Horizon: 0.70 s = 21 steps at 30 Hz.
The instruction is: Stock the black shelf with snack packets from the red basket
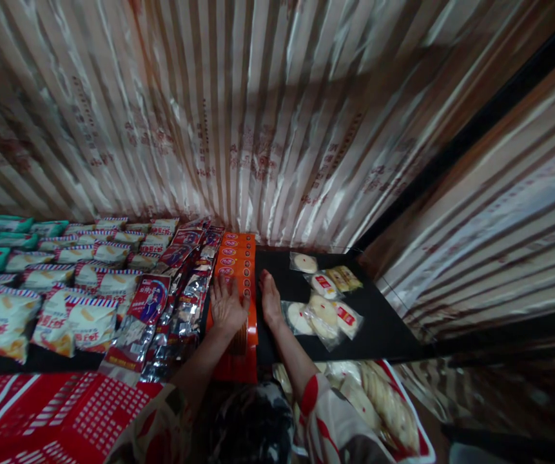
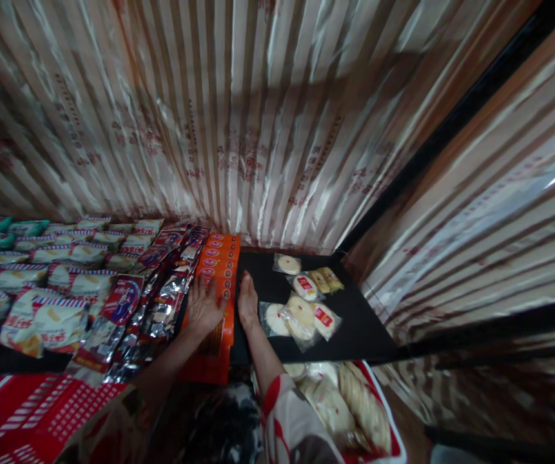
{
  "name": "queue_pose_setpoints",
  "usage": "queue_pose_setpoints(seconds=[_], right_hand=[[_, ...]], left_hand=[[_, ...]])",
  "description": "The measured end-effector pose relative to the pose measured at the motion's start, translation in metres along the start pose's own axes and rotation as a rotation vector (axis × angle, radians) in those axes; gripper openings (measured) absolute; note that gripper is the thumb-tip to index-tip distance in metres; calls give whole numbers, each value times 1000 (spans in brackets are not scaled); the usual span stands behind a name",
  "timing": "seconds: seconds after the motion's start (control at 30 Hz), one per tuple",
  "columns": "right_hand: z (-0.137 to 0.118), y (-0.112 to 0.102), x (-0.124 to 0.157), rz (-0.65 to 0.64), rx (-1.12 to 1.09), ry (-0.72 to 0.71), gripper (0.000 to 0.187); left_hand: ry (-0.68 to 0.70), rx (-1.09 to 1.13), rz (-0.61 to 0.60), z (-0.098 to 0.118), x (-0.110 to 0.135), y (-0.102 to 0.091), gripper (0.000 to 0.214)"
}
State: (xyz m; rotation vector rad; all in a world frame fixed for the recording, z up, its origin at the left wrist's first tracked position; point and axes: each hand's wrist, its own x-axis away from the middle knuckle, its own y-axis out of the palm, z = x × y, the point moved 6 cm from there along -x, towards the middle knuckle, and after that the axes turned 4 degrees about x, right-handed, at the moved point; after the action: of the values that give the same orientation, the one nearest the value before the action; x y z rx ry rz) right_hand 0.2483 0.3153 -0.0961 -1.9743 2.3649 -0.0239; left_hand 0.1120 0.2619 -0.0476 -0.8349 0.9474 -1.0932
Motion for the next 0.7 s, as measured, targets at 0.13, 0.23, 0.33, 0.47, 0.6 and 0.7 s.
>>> queue_pose_setpoints(seconds=[0.13, 0.23, 0.33, 0.47, 0.6, 0.7], right_hand=[[6, 8, -16, 28, -190, 105, 68], [7, 15, -23, 43, -284, 143, 68], [7, 20, -27, 49, -341, 153, 66], [10, 21, -29, 67, -357, 170, 65], [11, 22, -29, 68, -331, 164, 66], [12, 23, -30, 41, -226, 91, 69]], left_hand=[[-29, -6, 7, -1, -6, -1, 64], [-92, 7, -6, -5, -15, -3, 67], [-147, 23, -9, -7, -24, -3, 64], [-183, 43, 4, -7, -32, 0, 60], [-179, 57, 13, -8, -35, 4, 56], [-165, 80, 26, -9, -36, 5, 55]])
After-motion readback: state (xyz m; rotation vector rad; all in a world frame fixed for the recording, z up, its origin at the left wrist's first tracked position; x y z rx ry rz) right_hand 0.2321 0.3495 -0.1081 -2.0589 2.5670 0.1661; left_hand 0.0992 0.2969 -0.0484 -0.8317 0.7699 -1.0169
